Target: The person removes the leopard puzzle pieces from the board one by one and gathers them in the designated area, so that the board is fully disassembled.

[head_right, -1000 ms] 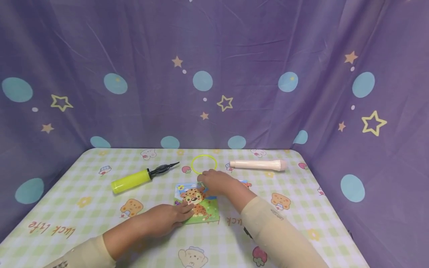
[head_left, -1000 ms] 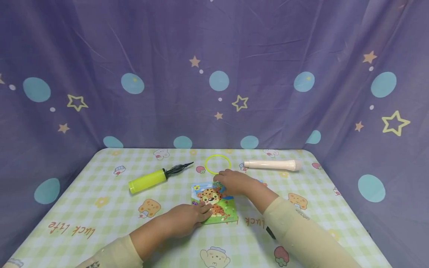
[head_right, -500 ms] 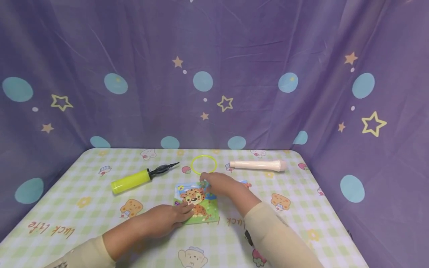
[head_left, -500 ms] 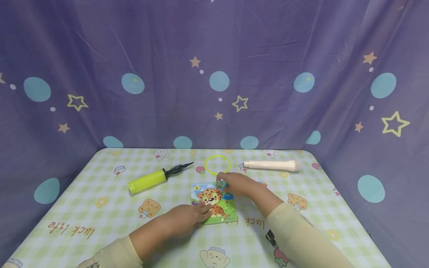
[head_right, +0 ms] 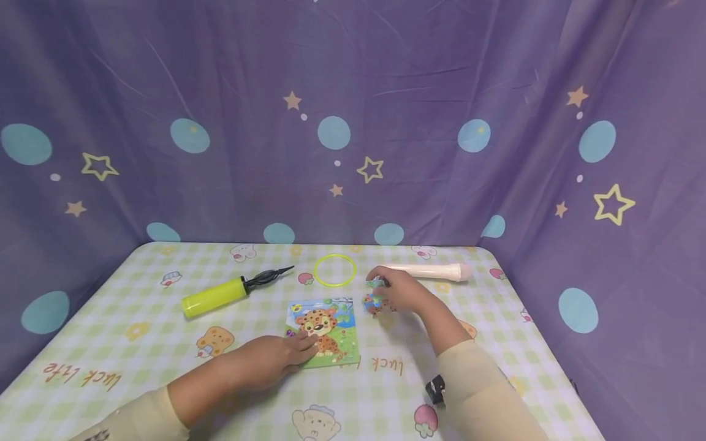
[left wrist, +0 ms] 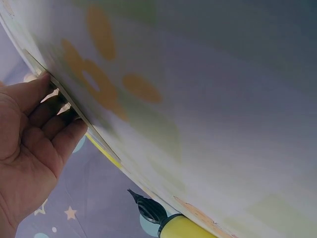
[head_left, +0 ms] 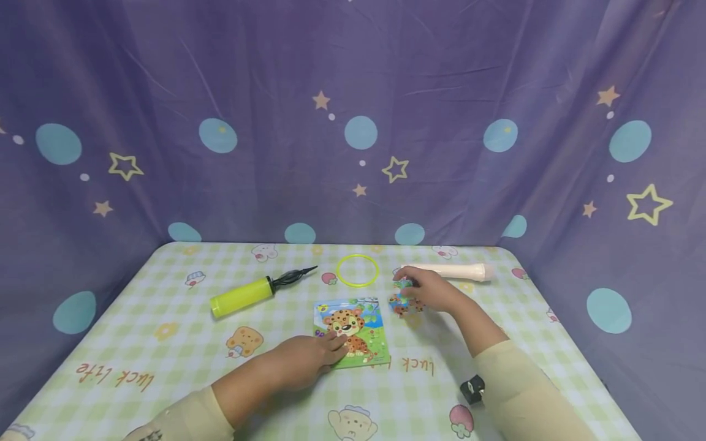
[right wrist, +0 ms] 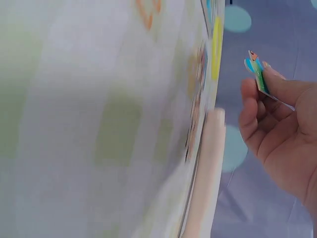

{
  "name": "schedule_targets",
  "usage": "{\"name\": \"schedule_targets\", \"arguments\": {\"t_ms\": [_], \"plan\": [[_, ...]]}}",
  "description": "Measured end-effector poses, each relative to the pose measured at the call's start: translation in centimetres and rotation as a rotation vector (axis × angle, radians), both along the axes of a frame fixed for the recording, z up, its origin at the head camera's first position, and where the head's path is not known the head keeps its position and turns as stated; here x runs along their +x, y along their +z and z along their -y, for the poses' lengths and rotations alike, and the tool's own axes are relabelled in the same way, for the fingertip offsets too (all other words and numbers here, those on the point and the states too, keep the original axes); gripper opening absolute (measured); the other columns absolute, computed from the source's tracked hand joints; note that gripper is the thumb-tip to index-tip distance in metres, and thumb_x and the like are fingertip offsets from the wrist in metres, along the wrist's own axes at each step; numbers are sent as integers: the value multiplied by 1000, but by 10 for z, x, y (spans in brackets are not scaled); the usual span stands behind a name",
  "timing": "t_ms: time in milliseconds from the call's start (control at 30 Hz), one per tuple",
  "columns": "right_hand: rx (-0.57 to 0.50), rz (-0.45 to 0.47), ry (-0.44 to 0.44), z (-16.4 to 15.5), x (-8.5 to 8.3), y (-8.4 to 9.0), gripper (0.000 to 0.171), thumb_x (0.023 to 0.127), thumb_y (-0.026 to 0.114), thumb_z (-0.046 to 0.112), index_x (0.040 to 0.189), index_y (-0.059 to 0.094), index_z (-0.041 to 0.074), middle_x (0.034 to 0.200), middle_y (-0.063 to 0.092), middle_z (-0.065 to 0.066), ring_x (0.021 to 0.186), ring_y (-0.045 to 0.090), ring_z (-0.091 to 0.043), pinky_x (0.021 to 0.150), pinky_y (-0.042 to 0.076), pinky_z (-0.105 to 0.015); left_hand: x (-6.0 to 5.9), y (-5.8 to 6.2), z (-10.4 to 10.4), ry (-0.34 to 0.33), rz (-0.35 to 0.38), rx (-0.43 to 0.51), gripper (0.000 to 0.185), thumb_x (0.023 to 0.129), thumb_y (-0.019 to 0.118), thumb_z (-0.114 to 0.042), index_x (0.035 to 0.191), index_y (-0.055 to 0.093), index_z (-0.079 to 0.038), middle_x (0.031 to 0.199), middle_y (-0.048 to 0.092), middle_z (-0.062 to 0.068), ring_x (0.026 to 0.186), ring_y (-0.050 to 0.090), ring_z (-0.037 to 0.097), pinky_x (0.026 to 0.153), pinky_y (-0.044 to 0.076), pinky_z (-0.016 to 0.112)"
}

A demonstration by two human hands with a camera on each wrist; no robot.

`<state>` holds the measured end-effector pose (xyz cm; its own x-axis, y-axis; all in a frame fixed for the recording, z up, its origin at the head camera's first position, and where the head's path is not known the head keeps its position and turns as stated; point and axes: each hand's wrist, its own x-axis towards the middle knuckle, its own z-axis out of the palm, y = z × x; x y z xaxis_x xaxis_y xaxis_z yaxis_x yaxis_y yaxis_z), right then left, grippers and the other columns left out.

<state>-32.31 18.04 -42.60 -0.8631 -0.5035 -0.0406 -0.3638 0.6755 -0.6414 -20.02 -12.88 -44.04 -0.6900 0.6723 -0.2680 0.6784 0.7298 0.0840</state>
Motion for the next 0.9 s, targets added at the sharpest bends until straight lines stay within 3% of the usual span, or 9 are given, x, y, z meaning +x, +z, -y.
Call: {"name": "schedule_targets", "arguments": {"t_ms": [167,367,500,633,900], "plan": [[-22,48,-51,-33,-4,-5,33,99,60,16,131,59,13,83,55,-9,68,52,-24,66,50,-39,0,-2,1,-1,-11,-6,48,102,51,-25,149,44,-24,159,35,-3,145,35,20,110,42,37],[-59,160,-117,-70,-9,-12,29,98,61,14,124,55,5,91,51,-8,83,56,-22,81,57,-42,1,-1,1,2,-7,-3,48,102,51,-24,150,43,-23,159,35,-2,145,35,21,111,42,37],[-53,193,-170,-85,-10,-16,25,96,64,11,116,54,1,88,48,-7,78,55,-22,74,57,-38,0,1,1,0,-10,-6,49,101,52,-23,149,44,-23,158,35,-2,144,36,22,111,42,38],[23,164,-193,-89,-10,-22,21,93,66,11,110,57,2,87,51,-9,73,53,-21,68,52,-35,0,0,1,-5,-13,-9,49,101,52,-23,150,43,-23,159,35,-2,144,36,22,111,42,38],[200,75,-239,-85,-14,-31,19,91,69,21,106,61,12,104,61,-8,93,56,-24,85,47,-44,0,-2,0,-15,-8,-1,48,103,50,-24,150,43,-21,159,35,-1,145,35,22,112,41,38]]}}
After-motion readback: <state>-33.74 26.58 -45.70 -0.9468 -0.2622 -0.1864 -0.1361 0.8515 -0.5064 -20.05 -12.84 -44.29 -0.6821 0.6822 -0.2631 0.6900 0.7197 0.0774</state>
